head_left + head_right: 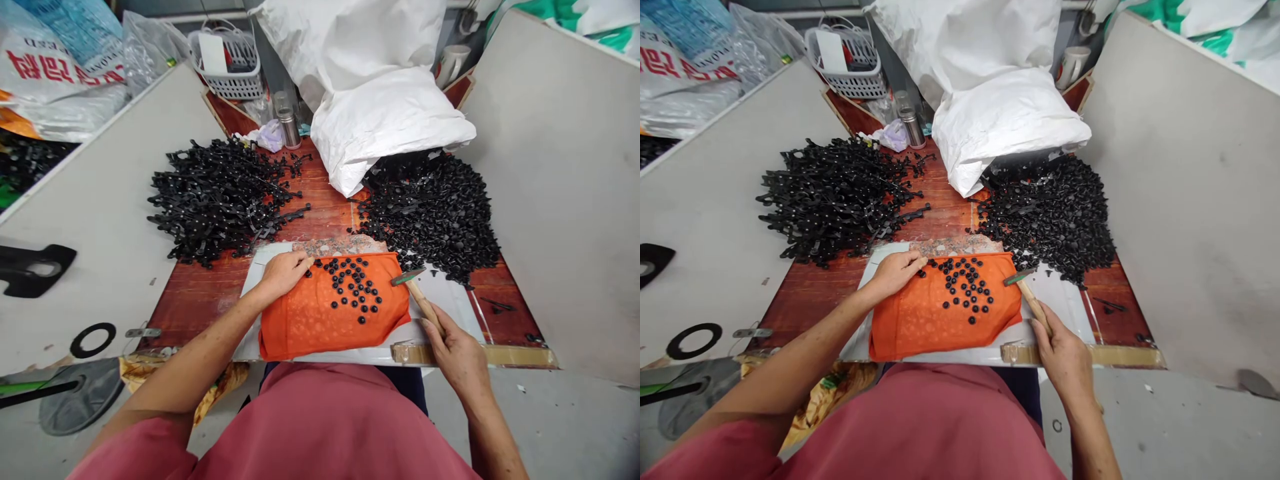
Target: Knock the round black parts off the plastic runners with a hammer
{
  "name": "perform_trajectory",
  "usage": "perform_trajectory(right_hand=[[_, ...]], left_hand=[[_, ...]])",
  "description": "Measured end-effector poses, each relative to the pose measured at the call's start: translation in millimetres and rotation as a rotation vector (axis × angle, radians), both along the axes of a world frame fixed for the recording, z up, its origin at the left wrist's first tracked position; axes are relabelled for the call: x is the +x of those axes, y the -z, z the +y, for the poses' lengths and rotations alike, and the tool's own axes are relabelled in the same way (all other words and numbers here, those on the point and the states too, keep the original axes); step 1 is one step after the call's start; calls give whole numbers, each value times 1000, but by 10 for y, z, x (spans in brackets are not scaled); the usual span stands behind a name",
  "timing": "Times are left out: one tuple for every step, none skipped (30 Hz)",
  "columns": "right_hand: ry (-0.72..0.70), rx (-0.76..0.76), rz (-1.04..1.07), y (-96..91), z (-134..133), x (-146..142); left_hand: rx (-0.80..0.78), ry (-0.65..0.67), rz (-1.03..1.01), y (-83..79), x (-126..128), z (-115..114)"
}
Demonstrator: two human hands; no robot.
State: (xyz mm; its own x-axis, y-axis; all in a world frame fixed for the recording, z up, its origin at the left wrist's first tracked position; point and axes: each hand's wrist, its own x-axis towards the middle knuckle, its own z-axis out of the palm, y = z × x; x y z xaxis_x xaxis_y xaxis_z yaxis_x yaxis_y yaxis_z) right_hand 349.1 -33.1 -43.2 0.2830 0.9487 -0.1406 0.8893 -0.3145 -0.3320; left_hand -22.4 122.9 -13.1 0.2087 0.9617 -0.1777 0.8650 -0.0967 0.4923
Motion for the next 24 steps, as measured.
perform_trajectory(right_hand=[[-4,8,-2,-2,-2,-1],[-8,17,-3,-3,-5,-2],[-12,25,-3,-3,-7,-3],[-14,31,-3,-2,-9,-3],[-16,31,-1,-2,-10,-3],[-17,28,4,-2,-10,-3],[-16,23,9,-3,-11,-2],[-13,17,14,-3,-11,-2],[-11,11,19,-3,-10,-2],[-10,8,23,-3,-10,-1],[-9,7,27,-2,-9,-1],[-9,9,29,0,-9,0],[-9,11,29,3,-9,2],[-9,15,26,7,-10,3],[-9,21,20,10,-11,4],[-9,26,14,13,-13,5],[-12,31,9,14,-14,5],[-18,35,5,13,-16,5],[-24,39,0,10,-17,4],[-30,41,-4,6,-17,2],[-32,41,-8,0,-17,0],[-31,42,-10,-5,-15,-2],[-27,43,-11,-10,-13,-5],[-23,44,-10,-11,-11,-6]], left_hand=[[6,0,4,5,2,-1],[12,-2,5,8,4,-2],[16,-7,4,11,7,-2],[16,-14,1,14,9,-2],[15,-20,-3,15,11,-1],[12,-26,-11,17,13,1],[9,-32,-19,19,13,3],[5,-38,-31,21,12,5],[2,-44,-44,24,8,8],[0,-49,-61,28,4,11],[-3,-50,-80,31,-2,13],[-6,-49,-97,35,-9,16],[-7,-46,-111,38,-14,17],[-7,-44,-119,40,-19,18],[-7,-42,-120,42,-21,18],[-7,-41,-115,43,-21,16],[-6,-42,-107,43,-19,14],[-6,-41,-99,41,-15,12],[-8,-41,-91,38,-10,9],[-9,-41,-84,34,-3,5],[-8,-42,-76,29,3,2],[-6,-43,-68,24,9,-1],[-4,-44,-61,20,13,-4],[-1,-44,-56,16,15,-6]])
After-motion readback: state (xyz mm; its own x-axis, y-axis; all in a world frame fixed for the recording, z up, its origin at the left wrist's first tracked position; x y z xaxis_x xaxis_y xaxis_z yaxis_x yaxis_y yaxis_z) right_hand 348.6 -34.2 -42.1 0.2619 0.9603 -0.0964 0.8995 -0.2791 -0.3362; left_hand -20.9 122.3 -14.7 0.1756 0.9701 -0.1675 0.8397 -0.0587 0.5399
